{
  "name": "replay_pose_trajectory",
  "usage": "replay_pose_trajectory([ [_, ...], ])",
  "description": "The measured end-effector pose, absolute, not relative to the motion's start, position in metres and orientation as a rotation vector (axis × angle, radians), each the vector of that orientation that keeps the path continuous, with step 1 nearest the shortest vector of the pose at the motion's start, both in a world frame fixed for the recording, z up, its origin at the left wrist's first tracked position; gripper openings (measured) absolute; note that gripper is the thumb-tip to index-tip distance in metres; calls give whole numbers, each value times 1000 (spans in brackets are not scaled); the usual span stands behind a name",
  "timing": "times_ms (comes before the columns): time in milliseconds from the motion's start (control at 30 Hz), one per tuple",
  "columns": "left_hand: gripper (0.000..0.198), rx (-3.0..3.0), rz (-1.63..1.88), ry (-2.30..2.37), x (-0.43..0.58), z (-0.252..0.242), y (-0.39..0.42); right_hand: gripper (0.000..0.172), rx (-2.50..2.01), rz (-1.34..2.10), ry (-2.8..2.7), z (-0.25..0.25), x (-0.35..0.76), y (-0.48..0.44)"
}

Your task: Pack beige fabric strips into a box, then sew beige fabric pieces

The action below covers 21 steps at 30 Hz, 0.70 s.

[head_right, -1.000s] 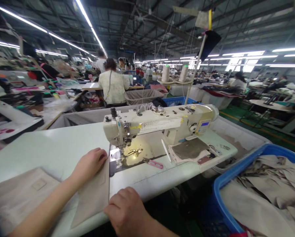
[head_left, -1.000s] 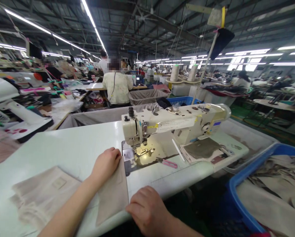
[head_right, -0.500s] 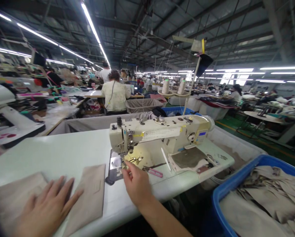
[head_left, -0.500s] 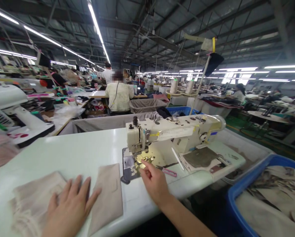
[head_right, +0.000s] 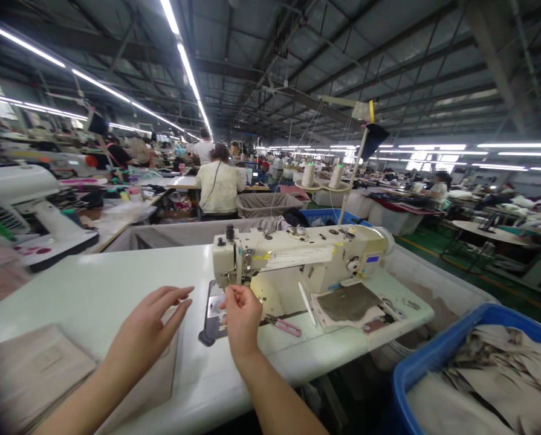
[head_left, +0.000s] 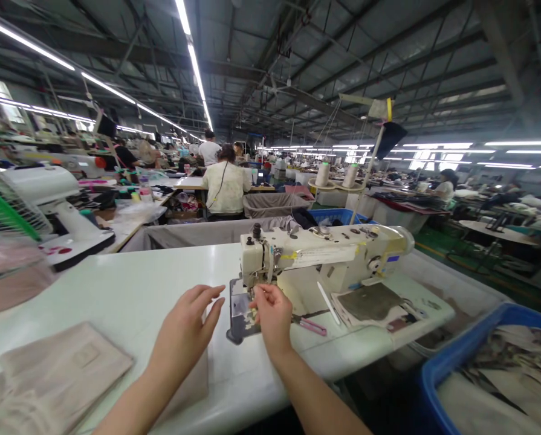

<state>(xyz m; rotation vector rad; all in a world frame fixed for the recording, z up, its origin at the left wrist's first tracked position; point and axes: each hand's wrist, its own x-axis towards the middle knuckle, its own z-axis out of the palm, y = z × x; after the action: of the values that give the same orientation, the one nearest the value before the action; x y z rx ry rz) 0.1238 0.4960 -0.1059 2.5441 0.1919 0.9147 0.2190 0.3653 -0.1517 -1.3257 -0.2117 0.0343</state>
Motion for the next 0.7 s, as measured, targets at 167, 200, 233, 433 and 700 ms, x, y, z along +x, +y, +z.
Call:
replay_pose_trajectory([
  [167, 33, 2468, 905, 116, 157, -81, 464, 39, -1350, 58, -244, -157, 214, 359],
  [200, 31, 2477, 869, 137, 163, -79, 459, 39, -1360, 59, -253, -159, 214, 357],
  [233, 29, 2490, 829, 174, 168, -77, 455, 38, -1374, 58, -265, -161, 213, 356],
  [433, 18, 2395, 781, 310, 176, -78, 445, 25, -1508, 3, -377, -177, 217, 345],
  [700, 27, 1900, 497, 155, 145, -94, 450, 11, -1808, -76, -501, -199, 211, 324],
])
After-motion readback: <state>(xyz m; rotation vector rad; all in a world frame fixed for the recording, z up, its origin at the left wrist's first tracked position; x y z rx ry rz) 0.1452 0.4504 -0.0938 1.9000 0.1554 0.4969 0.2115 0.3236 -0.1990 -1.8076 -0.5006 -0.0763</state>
